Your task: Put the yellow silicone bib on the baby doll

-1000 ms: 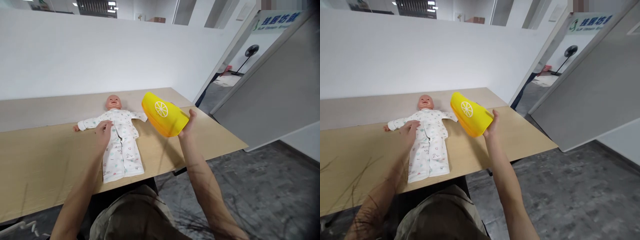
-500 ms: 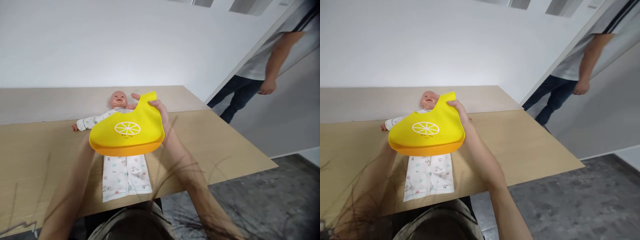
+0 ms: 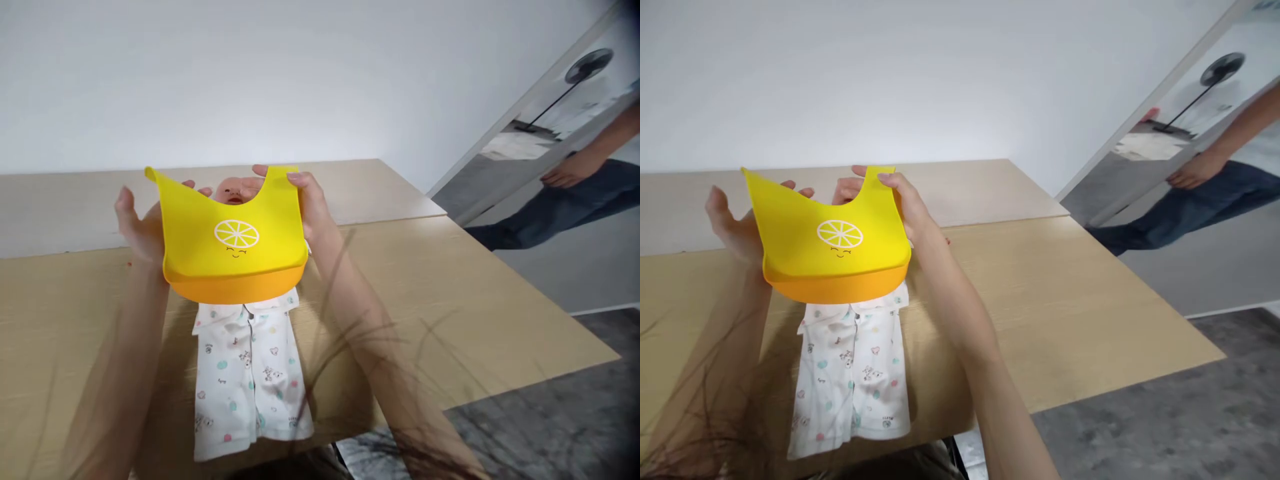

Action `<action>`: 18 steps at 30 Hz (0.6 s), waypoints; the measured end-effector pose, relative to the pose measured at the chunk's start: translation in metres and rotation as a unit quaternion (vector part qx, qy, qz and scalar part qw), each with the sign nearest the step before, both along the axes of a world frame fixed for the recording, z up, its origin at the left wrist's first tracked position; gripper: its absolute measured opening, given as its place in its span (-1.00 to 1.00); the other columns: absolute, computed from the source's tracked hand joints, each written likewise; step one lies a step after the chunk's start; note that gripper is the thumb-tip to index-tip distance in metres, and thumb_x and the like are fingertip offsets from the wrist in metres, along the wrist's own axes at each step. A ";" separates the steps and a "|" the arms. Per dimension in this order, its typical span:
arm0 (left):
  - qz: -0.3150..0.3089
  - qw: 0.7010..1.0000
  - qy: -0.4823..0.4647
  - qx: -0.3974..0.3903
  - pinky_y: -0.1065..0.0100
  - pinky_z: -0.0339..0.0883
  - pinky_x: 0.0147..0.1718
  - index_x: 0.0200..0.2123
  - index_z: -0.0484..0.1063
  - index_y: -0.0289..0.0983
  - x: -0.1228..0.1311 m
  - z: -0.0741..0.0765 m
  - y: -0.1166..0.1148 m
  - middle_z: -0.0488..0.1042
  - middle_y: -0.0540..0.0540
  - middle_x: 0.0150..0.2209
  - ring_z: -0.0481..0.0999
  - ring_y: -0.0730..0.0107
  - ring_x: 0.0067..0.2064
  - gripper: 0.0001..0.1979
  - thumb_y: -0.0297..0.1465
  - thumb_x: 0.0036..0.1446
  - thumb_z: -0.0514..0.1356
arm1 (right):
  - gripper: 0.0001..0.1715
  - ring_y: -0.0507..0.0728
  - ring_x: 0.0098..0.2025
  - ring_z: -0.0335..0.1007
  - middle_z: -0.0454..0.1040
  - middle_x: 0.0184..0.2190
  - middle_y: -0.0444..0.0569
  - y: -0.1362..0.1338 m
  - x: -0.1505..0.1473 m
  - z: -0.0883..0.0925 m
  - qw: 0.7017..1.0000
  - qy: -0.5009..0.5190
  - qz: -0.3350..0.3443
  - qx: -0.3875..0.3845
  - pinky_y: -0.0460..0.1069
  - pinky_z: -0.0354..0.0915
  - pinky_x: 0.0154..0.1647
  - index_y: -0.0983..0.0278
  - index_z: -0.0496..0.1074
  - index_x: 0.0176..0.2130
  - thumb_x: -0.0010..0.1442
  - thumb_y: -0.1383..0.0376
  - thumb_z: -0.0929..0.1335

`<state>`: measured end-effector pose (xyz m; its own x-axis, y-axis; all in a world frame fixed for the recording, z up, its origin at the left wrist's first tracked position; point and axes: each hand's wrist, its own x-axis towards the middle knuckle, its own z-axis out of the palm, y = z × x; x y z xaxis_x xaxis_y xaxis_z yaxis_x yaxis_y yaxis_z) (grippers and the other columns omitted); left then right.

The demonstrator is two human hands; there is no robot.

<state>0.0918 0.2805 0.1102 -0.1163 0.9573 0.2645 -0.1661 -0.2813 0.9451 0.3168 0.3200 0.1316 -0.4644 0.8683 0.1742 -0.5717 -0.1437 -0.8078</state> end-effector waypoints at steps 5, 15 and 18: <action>0.001 0.999 0.004 -0.037 0.26 0.49 -0.08 -0.13 0.48 -0.27 -0.010 -0.004 0.025 0.60 -0.05 -0.17 0.60 0.23 -0.09 -0.67 -0.18 0.11 0.30 | -0.45 0.25 0.17 0.46 0.60 -0.08 0.04 0.028 0.000 -0.011 0.997 -0.043 -0.070 0.013 0.23 0.32 0.30 0.29 0.42 0.00 0.06 0.13 0.49; 0.019 0.989 0.034 -0.144 0.23 0.52 -0.32 -0.17 0.56 -0.25 -0.020 -0.026 0.052 0.62 -0.08 -0.33 0.60 0.22 -0.34 -0.53 -0.22 -0.21 0.46 | -0.46 0.26 0.17 0.45 0.59 -0.06 -0.04 0.060 -0.016 -0.045 0.983 -0.099 -0.153 0.032 0.24 0.29 0.32 0.32 0.47 0.01 -0.01 0.33 0.31; 0.052 0.983 0.028 -0.176 0.29 0.48 -0.43 -0.24 0.56 -0.28 -0.022 -0.037 0.063 0.61 -0.06 -0.39 0.57 0.25 -0.42 -0.55 -0.30 -0.29 0.46 | -0.35 0.21 0.12 0.47 0.60 -0.07 -0.06 0.065 -0.019 -0.054 0.984 -0.079 -0.156 0.013 0.19 0.35 0.26 0.30 0.46 0.04 -0.08 0.37 0.26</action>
